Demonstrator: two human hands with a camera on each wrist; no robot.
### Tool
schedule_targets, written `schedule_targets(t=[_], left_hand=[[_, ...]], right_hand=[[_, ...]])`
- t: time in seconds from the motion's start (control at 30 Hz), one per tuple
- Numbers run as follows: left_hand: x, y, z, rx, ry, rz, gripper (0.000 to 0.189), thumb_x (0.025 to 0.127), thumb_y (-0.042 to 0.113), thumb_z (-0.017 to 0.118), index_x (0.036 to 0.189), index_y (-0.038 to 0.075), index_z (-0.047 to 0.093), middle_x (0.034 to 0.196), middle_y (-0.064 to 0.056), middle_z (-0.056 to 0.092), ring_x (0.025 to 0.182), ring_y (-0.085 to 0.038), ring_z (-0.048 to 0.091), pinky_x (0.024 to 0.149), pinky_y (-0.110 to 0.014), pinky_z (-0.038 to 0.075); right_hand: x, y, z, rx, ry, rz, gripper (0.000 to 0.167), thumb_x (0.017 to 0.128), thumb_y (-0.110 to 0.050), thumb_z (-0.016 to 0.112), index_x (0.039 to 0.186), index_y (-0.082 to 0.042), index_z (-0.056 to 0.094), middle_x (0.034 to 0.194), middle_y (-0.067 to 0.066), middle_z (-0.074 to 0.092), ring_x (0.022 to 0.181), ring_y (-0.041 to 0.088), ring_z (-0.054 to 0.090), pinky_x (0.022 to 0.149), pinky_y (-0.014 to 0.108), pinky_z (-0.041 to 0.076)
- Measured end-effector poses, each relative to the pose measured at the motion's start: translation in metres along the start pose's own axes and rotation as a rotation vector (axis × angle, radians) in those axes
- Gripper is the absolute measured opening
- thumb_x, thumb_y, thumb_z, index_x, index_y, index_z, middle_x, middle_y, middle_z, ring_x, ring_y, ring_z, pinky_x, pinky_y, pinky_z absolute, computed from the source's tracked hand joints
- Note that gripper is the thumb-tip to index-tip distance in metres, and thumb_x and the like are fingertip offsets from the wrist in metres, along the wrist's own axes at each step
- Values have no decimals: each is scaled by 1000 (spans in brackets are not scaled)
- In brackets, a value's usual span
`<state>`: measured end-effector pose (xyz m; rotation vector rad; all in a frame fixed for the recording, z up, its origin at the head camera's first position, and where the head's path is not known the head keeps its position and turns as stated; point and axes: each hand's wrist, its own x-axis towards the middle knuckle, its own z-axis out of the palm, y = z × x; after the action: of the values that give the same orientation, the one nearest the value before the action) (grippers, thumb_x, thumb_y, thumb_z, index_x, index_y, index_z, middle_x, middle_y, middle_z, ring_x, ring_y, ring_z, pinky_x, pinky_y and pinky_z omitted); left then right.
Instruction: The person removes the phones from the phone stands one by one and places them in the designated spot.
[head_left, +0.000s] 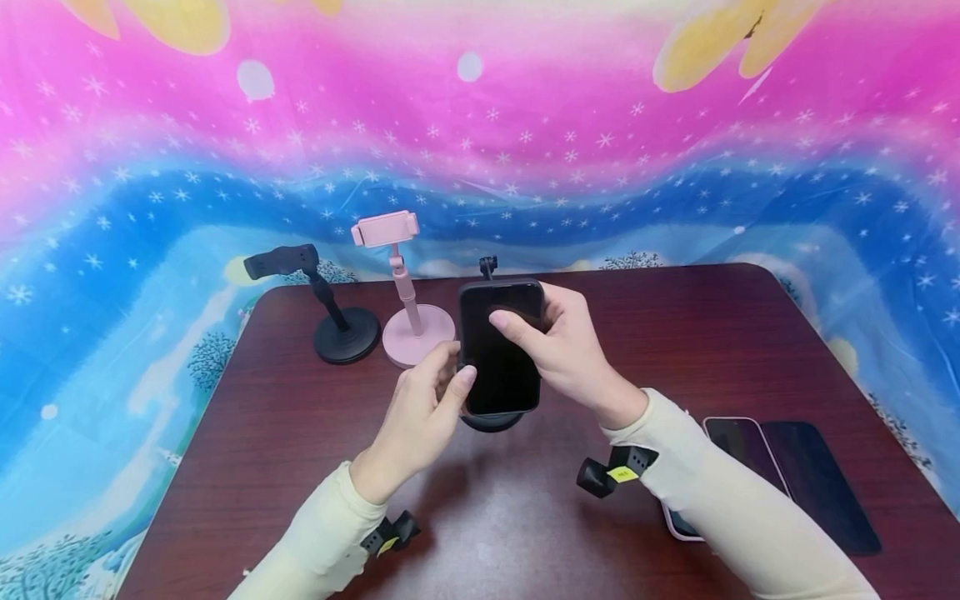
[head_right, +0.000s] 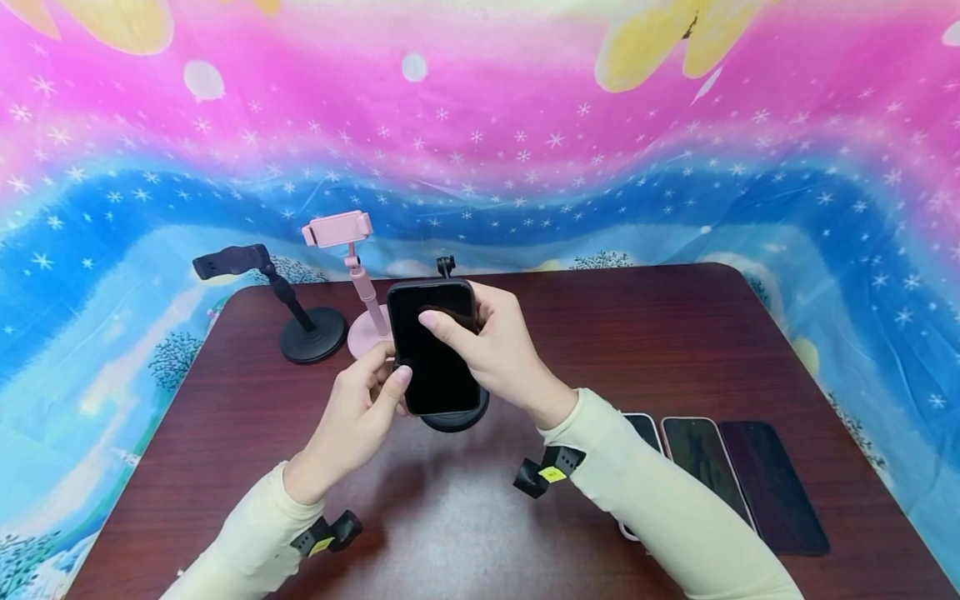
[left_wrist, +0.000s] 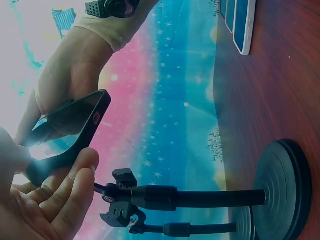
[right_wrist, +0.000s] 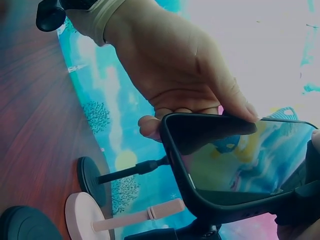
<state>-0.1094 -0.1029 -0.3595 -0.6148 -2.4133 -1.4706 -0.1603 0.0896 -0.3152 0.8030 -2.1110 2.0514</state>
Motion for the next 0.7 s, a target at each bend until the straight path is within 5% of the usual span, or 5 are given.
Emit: schedule_targets(t=[0.33,0.7], left_hand=[[0,-2,-2,5,-20,48,21,105,14,53,124,8,60,81,-3,68,60,-15,62,57,-22,53],[0,-4,-4,-64,-51,36,24,106,14,52,128,10,60,96,-5,73,70,-8,62,63,-24,55]], right_hand=[[-2,4,3,-62,22,-59,18,94,-1,68,112,3,68,95,19,74,79,14,74,70,35,64],[-3,6,4,-74,45,-113,17,93,-2,70,109,5,69,94,22,74,78,13,74,69,34,64]])
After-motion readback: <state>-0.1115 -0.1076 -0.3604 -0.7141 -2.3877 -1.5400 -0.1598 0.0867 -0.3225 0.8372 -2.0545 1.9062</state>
